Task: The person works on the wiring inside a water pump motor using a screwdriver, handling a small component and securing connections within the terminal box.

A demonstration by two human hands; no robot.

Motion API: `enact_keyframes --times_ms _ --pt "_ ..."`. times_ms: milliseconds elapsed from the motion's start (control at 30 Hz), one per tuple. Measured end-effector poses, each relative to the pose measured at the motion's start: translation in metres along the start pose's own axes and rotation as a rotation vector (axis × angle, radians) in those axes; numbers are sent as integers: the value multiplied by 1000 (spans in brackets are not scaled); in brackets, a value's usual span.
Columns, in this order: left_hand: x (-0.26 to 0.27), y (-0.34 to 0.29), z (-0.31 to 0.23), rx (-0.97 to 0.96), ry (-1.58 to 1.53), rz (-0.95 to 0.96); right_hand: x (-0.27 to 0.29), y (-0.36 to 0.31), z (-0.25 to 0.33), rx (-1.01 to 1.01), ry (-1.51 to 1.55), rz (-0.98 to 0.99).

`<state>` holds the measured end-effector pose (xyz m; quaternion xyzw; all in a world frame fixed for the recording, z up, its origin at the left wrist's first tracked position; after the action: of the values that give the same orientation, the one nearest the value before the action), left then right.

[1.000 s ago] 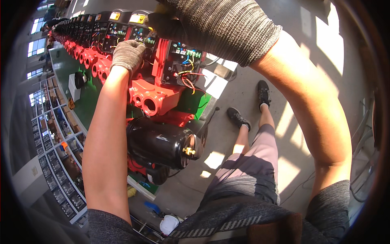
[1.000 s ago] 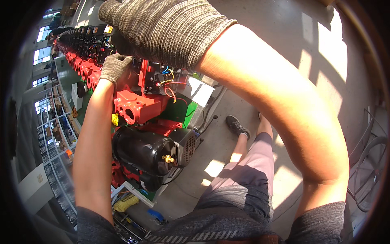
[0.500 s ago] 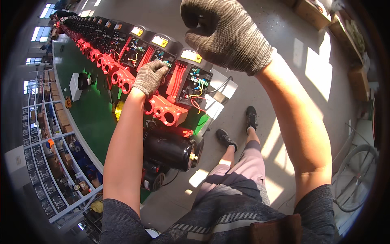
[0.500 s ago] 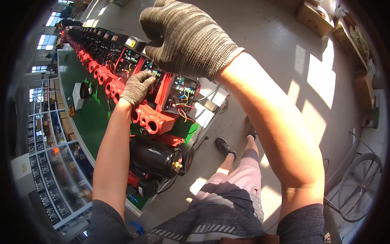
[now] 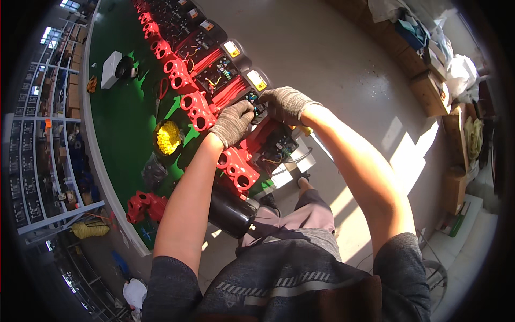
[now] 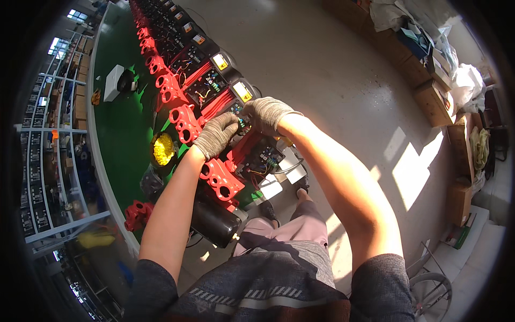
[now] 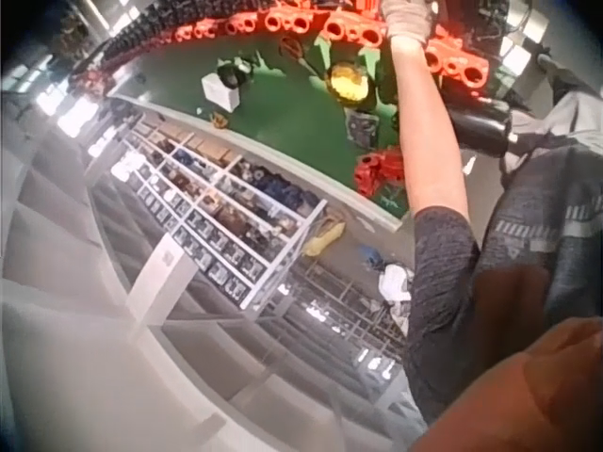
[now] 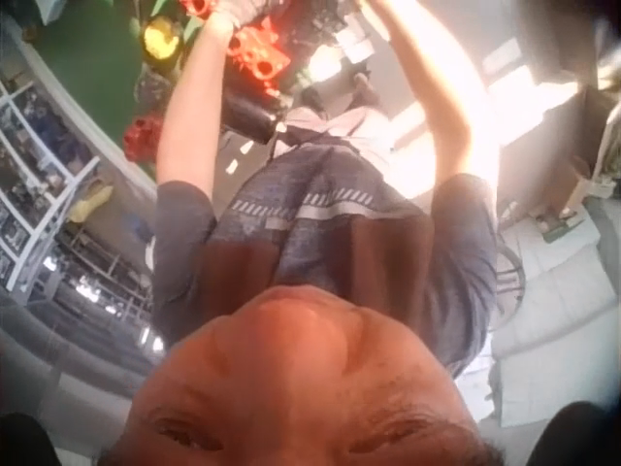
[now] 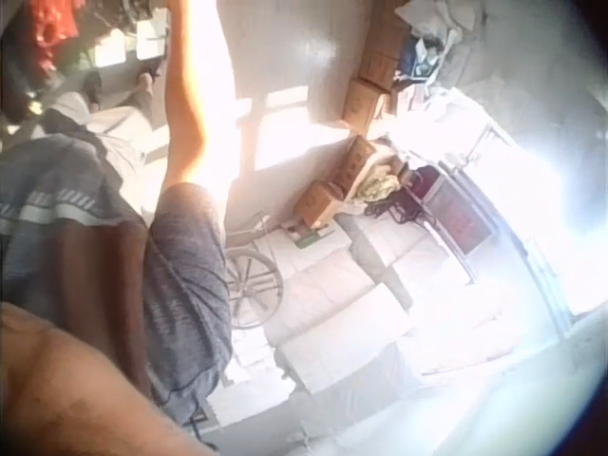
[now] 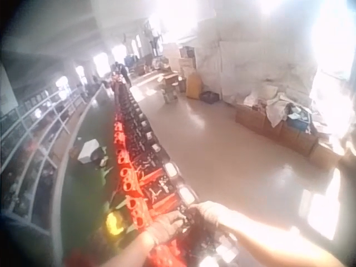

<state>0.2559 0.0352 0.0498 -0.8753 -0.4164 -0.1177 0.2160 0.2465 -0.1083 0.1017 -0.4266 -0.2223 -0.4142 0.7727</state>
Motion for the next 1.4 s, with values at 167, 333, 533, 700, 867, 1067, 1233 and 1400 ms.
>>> enact_keyframes --times_ms 167,333,533,700,867,1067,1233,1400 --pt "5 -7 5 160 -232 -11 1 17 -3 82 227 -84" --pt "15 -8 -3 66 -38 -50 6 15 31 344 -167 -116" --pt "4 -3 8 -12 -174 -61 -12 19 41 466 -282 -82" --pt "5 5 12 -33 52 -34 -21 29 34 498 -507 -102" --pt "9 1 14 -179 49 -135 -15 31 46 424 -376 191" --pt "6 3 12 -26 74 -43 -2 45 -2 -46 145 250" --pt "8 6 21 -209 66 -194 8 20 47 333 -511 -40" --pt "-18 26 95 -171 -699 -116 -11 22 63 598 -557 -174"
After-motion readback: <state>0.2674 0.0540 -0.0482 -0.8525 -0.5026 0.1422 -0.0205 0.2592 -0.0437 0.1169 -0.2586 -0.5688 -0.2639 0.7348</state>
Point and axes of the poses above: each hand's wrist, its own y-axis towards the middle knuckle, its own x-axis out of the back of the hand, z = x × y, the point moved 8 cm from there along y, towards the middle knuckle, and after that the axes turned 7 degrees about -x, right-handed, at the moved point
